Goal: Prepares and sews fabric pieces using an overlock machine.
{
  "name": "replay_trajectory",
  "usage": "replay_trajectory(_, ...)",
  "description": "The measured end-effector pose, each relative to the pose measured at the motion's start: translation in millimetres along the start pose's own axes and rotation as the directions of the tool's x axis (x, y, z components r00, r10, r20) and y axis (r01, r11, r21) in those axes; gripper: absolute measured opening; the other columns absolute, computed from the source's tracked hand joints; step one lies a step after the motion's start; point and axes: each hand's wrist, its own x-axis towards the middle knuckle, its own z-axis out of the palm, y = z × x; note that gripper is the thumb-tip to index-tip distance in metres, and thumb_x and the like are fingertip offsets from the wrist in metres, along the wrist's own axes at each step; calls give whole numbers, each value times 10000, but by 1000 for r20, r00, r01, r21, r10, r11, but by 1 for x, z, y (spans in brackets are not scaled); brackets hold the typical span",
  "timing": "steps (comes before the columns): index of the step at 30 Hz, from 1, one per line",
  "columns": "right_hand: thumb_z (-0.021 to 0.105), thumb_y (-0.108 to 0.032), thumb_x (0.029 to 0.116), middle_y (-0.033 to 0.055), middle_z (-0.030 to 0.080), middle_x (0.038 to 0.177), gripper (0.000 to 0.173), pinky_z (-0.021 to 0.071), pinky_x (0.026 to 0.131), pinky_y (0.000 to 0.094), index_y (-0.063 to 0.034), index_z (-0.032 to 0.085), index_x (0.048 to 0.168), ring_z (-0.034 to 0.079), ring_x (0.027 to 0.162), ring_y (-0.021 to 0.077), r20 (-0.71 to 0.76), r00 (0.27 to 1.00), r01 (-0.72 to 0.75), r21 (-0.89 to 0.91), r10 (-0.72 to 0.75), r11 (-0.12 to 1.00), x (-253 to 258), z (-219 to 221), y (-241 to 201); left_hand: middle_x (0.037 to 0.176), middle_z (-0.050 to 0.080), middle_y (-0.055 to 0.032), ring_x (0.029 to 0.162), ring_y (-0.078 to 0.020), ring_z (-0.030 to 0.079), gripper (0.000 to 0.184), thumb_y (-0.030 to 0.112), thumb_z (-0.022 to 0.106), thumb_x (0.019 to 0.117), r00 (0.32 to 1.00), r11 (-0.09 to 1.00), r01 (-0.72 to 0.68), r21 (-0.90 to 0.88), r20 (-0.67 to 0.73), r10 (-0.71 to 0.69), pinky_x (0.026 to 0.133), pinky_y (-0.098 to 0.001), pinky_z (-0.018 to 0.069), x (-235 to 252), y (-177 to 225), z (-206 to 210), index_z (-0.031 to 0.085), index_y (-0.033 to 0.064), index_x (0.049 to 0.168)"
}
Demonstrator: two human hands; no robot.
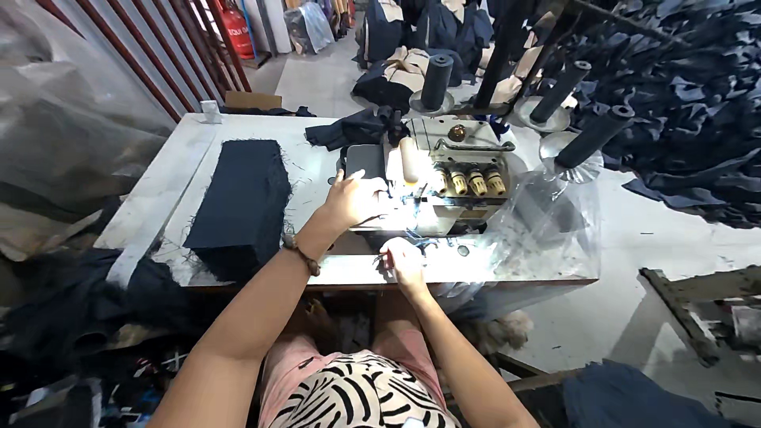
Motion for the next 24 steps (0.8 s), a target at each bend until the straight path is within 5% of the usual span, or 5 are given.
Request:
replay_trajectory(4,430,-78,1013,-85,578,615,358,440,540,153,-34,656,739,487,525,-46,30,999,21,11,-21,1000,-5,-1,2,1390,626,-154,1420,-409,457,502,457,687,948,995,997,72,13,72,-73,1138,-720,266,15,-1,-8,648,136,1333)
replay_trajectory(8,394,-77,1021,-91,596,613,398,432,524,146,-48,657,724,485,514,-50,28,999,25,59,-27,998,-3,-2,3,1470,545,-216,1344,-439,532,502,411,581,1035,982,985,170,-21,-80,-172,1053,-702,415,2,-42,-43,593,75,1408)
replay_trajectory(12,400,-70,1014,-108,573,616,379,423,537,132,-50,653,733,472,526,-66,54,997,47,35,-49,998,-3,1,3,1364,489,-445,1249,-623,514,570,289,551,1062,754,780,621,-74,-218,-620,1006,-757,408,-37,-97,-95,444,-146,1414)
replay_trajectory(15,406,-69,1013,-109,562,614,373,407,532,121,-42,652,734,461,529,-77,57,997,53,-3,-53,999,-3,3,1,1217,583,-435,1208,-590,558,527,323,563,1060,640,652,758,-27,-168,-750,985,-732,424,-55,-122,-91,597,-194,1156)
replay_trajectory(24,468,-82,1008,-89,570,635,314,431,550,128,-19,662,768,483,546,-67,91,995,40,-36,-36,999,-5,-1,0,1157,618,-382,1131,-554,607,300,111,503,1070,774,846,510,-157,-345,-531,968,-700,447,-75,-100,-103,550,-133,1238)
